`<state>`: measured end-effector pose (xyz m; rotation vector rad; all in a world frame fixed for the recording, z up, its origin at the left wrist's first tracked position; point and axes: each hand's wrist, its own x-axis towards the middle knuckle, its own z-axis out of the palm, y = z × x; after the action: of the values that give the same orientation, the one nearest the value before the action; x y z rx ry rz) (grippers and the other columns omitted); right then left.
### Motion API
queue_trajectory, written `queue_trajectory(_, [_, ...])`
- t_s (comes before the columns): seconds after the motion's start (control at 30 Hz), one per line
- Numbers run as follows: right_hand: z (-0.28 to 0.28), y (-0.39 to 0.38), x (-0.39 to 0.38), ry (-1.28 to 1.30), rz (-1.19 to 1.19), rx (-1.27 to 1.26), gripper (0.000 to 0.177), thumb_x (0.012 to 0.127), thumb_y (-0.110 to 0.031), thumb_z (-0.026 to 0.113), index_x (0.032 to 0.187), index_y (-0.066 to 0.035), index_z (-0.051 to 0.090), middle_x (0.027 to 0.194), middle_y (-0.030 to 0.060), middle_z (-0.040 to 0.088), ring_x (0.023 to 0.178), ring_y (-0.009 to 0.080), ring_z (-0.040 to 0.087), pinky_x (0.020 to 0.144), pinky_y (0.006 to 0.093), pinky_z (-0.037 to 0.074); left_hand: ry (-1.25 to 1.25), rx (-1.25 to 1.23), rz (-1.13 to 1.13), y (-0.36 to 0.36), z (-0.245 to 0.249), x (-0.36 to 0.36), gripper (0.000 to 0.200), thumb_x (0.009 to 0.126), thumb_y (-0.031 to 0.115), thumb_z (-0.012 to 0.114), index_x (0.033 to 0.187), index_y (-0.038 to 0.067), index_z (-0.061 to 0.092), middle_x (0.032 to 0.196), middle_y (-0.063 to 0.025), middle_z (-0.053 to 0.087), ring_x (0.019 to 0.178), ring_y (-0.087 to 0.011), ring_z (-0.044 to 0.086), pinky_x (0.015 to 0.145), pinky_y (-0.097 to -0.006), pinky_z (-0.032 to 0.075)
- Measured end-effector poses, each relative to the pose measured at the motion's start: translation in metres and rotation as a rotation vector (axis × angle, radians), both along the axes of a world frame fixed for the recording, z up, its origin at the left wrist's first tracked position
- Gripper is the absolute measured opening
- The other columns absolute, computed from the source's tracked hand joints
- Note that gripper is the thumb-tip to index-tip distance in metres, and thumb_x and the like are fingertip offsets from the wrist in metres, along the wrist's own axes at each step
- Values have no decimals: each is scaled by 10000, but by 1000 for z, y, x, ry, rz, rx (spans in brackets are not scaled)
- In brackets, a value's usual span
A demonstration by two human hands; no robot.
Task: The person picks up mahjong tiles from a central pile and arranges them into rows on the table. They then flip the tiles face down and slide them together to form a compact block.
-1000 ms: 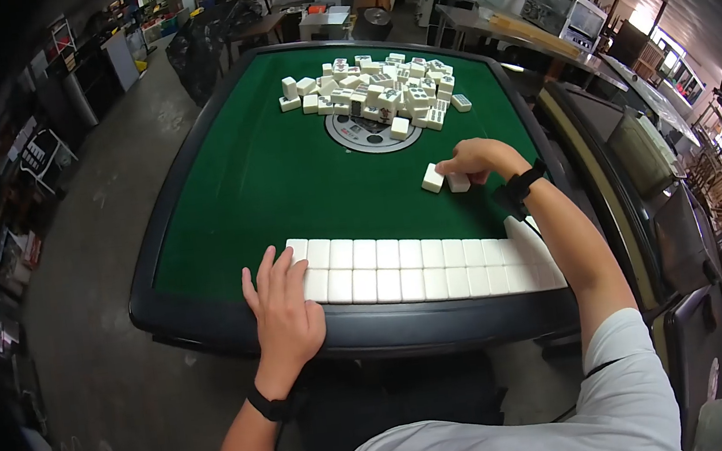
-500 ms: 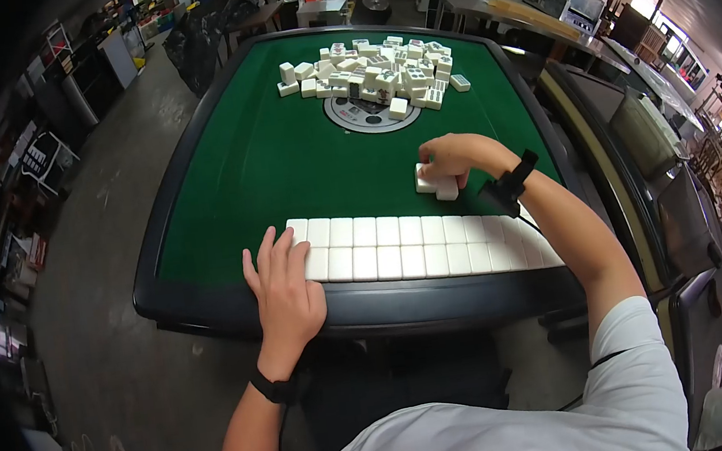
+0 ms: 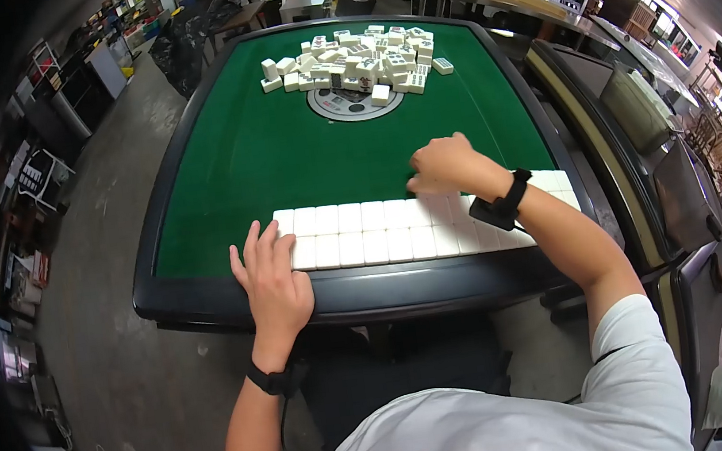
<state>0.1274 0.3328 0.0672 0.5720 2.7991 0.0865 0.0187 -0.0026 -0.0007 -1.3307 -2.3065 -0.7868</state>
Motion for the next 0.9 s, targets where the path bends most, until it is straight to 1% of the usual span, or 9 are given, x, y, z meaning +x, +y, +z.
queue_trajectory(0.13, [9, 30, 52, -97, -127, 137, 354, 904, -426, 704, 974, -116, 859, 943, 138, 811, 982, 377, 771, 1056, 643, 428, -10, -3, 5, -1, -3, 0, 503, 810, 36, 492, 1282, -16, 657, 1496, -215, 589, 1517, -426, 449, 1304, -683, 138])
queue_trajectory(0.2, [12, 38, 70, 40, -201, -15, 411, 910, -475, 721, 969, -90, 852, 940, 158, 807, 981, 402, 766, 1152, 788, 316, -37, 8, 1, 1, -4, -1, 502, 812, 36, 495, 1286, -18, 654, 1493, -212, 594, 1508, -420, 464, 1308, -674, 140])
queue_trajectory(0.27, [11, 38, 67, 2, -182, -9, 427, 919, -486, 724, 981, -84, 852, 922, 181, 799, 982, 414, 768, 1153, 868, 234, -35, 4, -5, 1, -1, 1, 512, 809, 34, 496, 1295, -26, 647, 1484, -215, 602, 1490, -415, 485, 1309, -666, 146])
queue_trajectory(0.3, [15, 38, 61, -1, -179, -1, 427, 919, -486, 724, 981, -84, 852, 922, 181, 799, 982, 414, 768, 1153, 868, 234, -39, 12, -2, 2, 0, 1, 512, 809, 34, 496, 1295, -26, 647, 1484, -215, 602, 1490, -415, 485, 1309, -666, 146])
queue_trajectory(0.4, [25, 46, 31, -217, -139, 32, 474, 919, -519, 738, 1004, -66, 849, 950, 212, 804, 999, 428, 770, 1135, 756, 400, -43, 16, 1, 1, 2, 0, 532, 797, 36, 500, 1305, -34, 640, 1474, -218, 604, 1481, -418, 489, 1305, -669, 154])
queue_trajectory(0.5, [10, 91, -8, 127, -138, -150, 509, 908, -517, 778, 1041, -28, 833, 1067, 263, 804, 1048, 428, 764, 925, 453, 609, -57, 29, -7, 1, 3, -1, 549, 781, 43, 504, 1309, -39, 635, 1466, -219, 605, 1475, -421, 491, 1302, -671, 159])
queue_trajectory(0.6, [-5, 131, -56, 483, -168, -150, 600, 931, -426, 780, 1324, 21, 698, 1222, 287, 765, 1090, 450, 748, 966, 512, 595, -60, 31, -6, 2, 4, -2, 560, 771, 50, 509, 1310, -41, 632, 1457, -219, 607, 1470, -427, 493, 1299, -673, 166])
queue_trajectory(0.7, [-20, 165, -107, 786, -174, -28, 652, 913, -400, 813, 1360, 26, 606, 1222, 307, 747, 1098, 467, 739, 948, 535, 599, -83, 31, -12, 3, 6, -3, 565, 763, 45, 514, 1310, -42, 628, 1447, -225, 610, 1459, -436, 497, 1290, -681, 180])
queue_trajectory(0.9, [-48, 187, -167, 869, -193, 44, 631, 881, -323, 858, 1279, 8, 497, 1089, 317, 753, 1024, 493, 746, 850, 568, 616, -108, 47, -5, 2, 6, -4, 571, 762, 38, 516, 1317, -41, 624, 1447, -229, 608, 1458, -436, 498, 1285, -682, 184])
